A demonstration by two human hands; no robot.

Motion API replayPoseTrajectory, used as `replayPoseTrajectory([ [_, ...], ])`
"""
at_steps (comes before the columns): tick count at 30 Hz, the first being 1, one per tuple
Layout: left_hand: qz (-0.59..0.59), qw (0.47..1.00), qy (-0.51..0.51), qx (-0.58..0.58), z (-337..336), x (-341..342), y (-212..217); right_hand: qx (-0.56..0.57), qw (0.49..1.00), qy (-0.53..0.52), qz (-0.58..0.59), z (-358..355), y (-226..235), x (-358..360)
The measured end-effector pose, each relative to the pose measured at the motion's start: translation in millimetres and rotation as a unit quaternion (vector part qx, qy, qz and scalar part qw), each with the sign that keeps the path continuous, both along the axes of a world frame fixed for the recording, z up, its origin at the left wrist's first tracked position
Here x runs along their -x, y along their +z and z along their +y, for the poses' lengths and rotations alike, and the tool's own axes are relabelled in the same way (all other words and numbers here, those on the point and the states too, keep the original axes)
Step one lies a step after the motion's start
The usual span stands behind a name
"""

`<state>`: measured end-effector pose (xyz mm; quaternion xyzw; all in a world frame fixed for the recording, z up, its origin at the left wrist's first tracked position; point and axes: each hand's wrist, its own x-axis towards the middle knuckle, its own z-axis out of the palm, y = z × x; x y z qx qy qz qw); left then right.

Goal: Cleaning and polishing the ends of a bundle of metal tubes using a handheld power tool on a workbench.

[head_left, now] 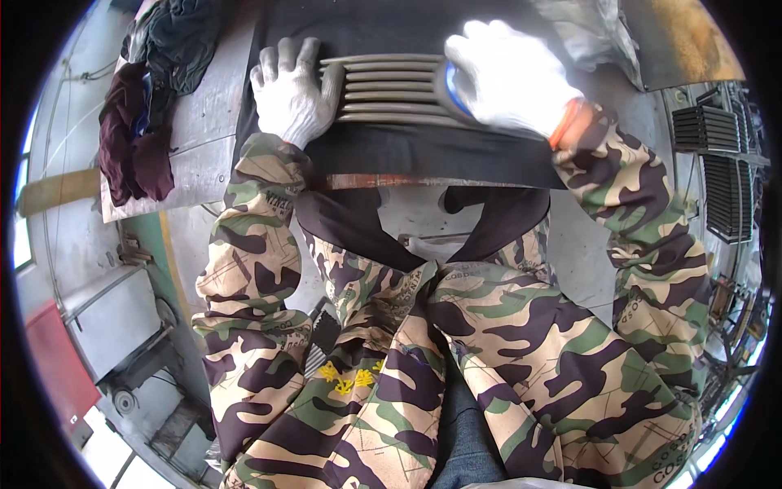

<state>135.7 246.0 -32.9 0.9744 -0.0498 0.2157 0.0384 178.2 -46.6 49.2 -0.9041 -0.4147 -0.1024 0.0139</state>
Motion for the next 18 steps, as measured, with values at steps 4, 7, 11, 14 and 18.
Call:
replayPoseTrajectory([
  [4, -0.035, 0.999, 0.014, -0.010, 1, -5, -3, -0.007, 1.000, -0.002, -0.022, 27, -2, -17],
  [7, -0.052, 0.997, 0.013, 0.052, -1, 3, -14, 0.018, 1.000, 0.025, 0.001, 45, 0, -18],
  [11, -0.072, 0.994, -0.016, 0.079, -10, 6, -5, 0.004, 0.999, 0.040, -0.021, 41, 3, -16],
  [14, -0.112, 0.992, -0.018, 0.047, -7, -3, -8, 0.037, 0.999, 0.025, -0.021, 57, 9, -27],
  [18, -0.121, 0.992, 0.009, 0.031, -7, 0, -9, 0.005, 0.998, 0.066, -0.022, 64, 6, -7],
])
